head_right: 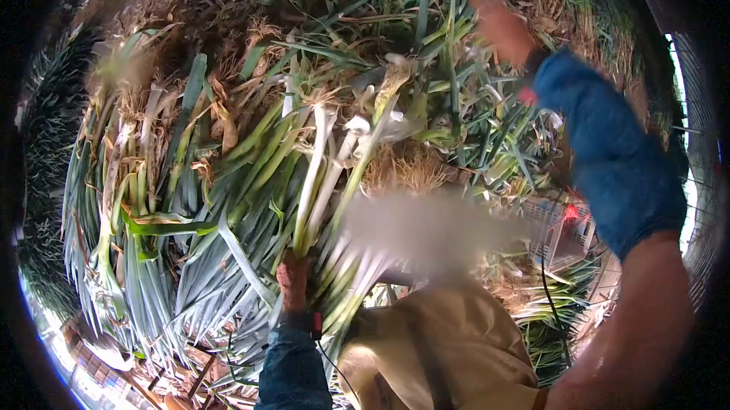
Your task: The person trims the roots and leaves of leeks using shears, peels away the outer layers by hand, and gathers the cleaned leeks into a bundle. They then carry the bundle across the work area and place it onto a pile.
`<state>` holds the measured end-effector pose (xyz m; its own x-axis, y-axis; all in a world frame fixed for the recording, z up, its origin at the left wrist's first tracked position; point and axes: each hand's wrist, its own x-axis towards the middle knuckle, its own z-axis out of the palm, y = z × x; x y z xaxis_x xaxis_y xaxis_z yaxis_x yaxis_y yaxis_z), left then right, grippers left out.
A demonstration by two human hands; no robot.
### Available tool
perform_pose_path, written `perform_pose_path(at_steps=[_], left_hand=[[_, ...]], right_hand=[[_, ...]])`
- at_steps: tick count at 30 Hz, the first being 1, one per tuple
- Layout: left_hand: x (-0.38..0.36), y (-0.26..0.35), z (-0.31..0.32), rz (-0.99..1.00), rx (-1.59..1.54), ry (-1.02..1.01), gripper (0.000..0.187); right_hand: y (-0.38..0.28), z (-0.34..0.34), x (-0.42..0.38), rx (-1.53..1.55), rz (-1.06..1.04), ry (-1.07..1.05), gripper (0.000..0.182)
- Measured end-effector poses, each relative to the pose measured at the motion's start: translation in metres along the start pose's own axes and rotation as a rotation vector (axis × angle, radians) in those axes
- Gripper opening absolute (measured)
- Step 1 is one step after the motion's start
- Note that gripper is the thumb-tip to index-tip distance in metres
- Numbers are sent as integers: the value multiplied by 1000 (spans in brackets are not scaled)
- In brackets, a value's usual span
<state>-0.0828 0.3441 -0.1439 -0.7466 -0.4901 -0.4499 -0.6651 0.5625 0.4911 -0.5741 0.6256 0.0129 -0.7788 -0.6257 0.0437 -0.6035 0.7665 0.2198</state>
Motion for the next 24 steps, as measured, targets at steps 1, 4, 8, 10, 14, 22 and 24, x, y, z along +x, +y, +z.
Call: perform_pose_path(at_steps=[1,4,8,10,14,22,24], left_hand=[[3,1,-5,-21,-54,65,34],[8,-15,-4,-4,6,76,44],[35,5,-10,4,-251,21,43],[49,10,13,113,-350,-27,32],[53,-6,92,16,-188,-124,53],[8,-5,22,19,11,-188,47],[-15,-14,-1,95,26,-155,45]], right_hand=[[-39,26,-21,116,-52,-102,56],[-135,98,-72,507,62,-450,70],[-199,132,-97,696,268,-304,70],[-197,143,-92,718,198,-440,46],[-189,104,-87,566,-13,-532,27],[-72,91,-60,304,-54,-335,25],[-22,72,-35,156,46,-271,20]])
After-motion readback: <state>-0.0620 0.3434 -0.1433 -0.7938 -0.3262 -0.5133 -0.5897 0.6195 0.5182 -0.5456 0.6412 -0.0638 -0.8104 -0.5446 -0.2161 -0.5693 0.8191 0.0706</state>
